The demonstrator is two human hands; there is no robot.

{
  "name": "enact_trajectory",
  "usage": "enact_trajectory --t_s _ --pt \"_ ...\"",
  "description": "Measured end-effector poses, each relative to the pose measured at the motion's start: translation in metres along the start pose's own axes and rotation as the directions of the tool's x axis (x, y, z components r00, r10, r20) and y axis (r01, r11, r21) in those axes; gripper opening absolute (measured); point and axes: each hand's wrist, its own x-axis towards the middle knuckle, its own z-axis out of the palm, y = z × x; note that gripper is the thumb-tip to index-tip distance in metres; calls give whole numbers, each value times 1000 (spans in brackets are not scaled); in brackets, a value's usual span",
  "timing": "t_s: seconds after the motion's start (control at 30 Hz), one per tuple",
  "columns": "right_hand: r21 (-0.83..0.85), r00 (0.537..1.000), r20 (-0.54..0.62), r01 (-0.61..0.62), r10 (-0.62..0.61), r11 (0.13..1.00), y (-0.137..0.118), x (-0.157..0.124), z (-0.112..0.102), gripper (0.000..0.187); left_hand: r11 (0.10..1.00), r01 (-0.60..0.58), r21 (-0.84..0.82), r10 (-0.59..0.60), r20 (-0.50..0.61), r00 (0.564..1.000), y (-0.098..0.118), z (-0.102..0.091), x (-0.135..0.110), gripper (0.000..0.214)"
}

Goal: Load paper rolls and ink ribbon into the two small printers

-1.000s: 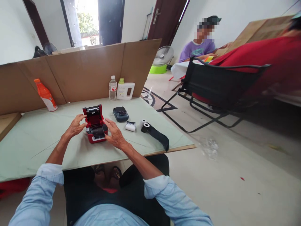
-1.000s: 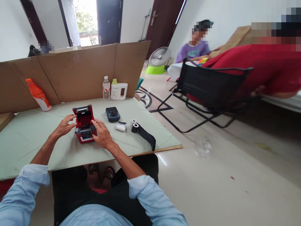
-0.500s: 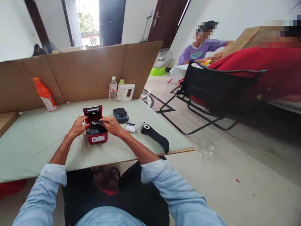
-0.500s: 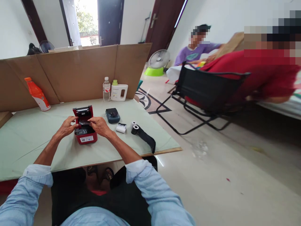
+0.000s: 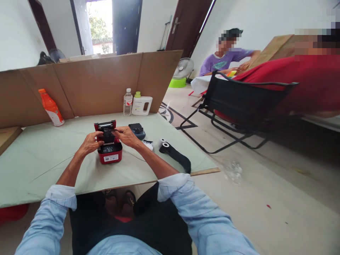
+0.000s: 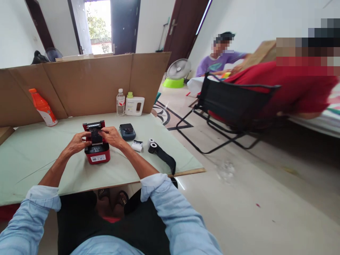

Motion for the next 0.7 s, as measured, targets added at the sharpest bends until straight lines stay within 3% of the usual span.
enact_trajectory --t_s 0.17,0.3,0.43,0.7 --pt "59 1000 24 9 -11 998 -10 5 -2 56 993 -66 -96 70 37 997 9 -1 1 38" --pt "60 1000 6 11 -11 998 -16 10 -6 53 979 -42 -201 56 64 996 20 0 0 28" --pt "80 1000 -13 11 -10 997 -18 14 -10 50 945 9 -328 30 113 993 25 5 0 32" --pt "108 999 -29 20 -17 994 -19 16 -16 49 926 54 -373 0 143 990 20 13 1 36"
